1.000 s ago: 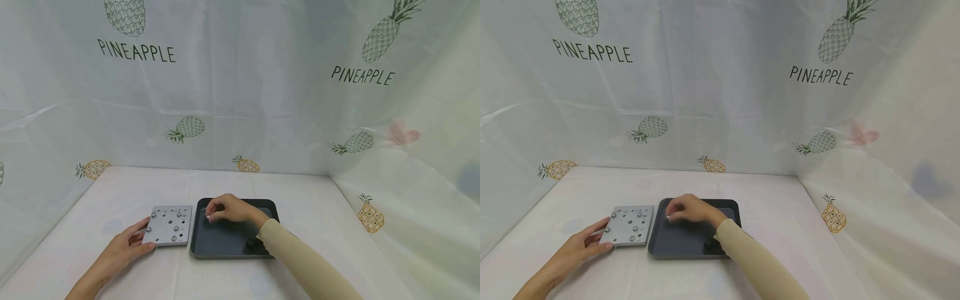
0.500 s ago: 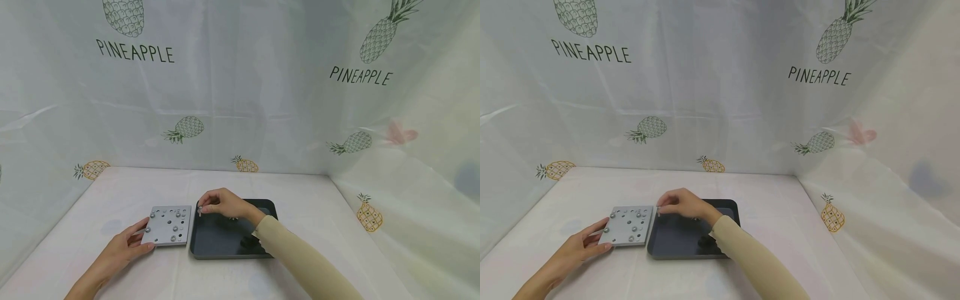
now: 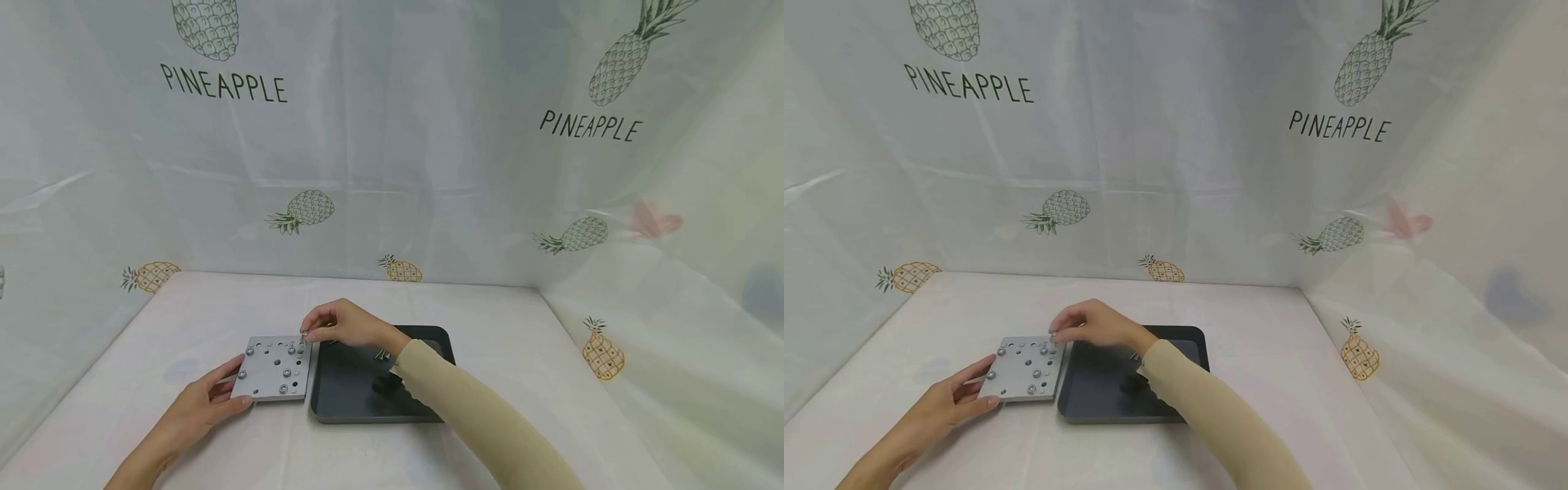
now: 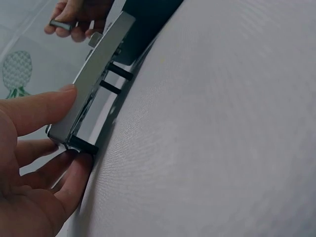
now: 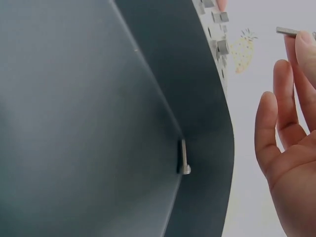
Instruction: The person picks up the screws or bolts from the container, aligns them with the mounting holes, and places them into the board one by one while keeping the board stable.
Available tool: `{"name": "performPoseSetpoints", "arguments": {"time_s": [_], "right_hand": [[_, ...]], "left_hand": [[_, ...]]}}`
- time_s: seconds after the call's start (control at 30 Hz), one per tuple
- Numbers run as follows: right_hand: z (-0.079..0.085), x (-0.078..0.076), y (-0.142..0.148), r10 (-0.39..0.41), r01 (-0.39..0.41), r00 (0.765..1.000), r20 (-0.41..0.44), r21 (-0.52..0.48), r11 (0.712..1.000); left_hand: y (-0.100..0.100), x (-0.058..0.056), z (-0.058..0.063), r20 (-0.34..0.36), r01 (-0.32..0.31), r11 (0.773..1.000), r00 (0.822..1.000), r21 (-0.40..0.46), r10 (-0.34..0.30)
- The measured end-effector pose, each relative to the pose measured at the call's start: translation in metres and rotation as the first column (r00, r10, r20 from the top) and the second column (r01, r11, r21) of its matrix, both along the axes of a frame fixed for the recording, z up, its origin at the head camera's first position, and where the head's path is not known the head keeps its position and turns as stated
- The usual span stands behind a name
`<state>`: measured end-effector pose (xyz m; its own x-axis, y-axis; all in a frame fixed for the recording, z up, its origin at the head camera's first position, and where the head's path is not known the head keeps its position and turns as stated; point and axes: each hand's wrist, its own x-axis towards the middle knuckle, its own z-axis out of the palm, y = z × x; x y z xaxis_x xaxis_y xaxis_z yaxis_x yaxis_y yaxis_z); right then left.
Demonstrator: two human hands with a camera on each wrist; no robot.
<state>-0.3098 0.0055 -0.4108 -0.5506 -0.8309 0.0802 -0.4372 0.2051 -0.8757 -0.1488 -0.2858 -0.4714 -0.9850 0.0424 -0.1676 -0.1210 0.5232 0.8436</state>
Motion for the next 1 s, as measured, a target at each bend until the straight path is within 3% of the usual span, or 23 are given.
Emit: {"name": "performPoseSetpoints", "arguments": {"time_s": [0.5, 1.0], "right_hand": [[-0.011, -0.022, -0.048, 0.059, -0.055, 0.995, -0.085, 0.043, 0.998], [-0.019, -0.027, -0.089, 0.059, -0.051, 0.992, -0.114, 0.073, 0.996]], "left_hand": [[-0.002, -0.001, 0.000, -0.008, 0.009, 1.000, 1.000, 0.027, -0.009], [-0.004, 0.003, -0.002, -0.070, 0.038, 0.994, 0.997, 0.105, -0.031]]}}
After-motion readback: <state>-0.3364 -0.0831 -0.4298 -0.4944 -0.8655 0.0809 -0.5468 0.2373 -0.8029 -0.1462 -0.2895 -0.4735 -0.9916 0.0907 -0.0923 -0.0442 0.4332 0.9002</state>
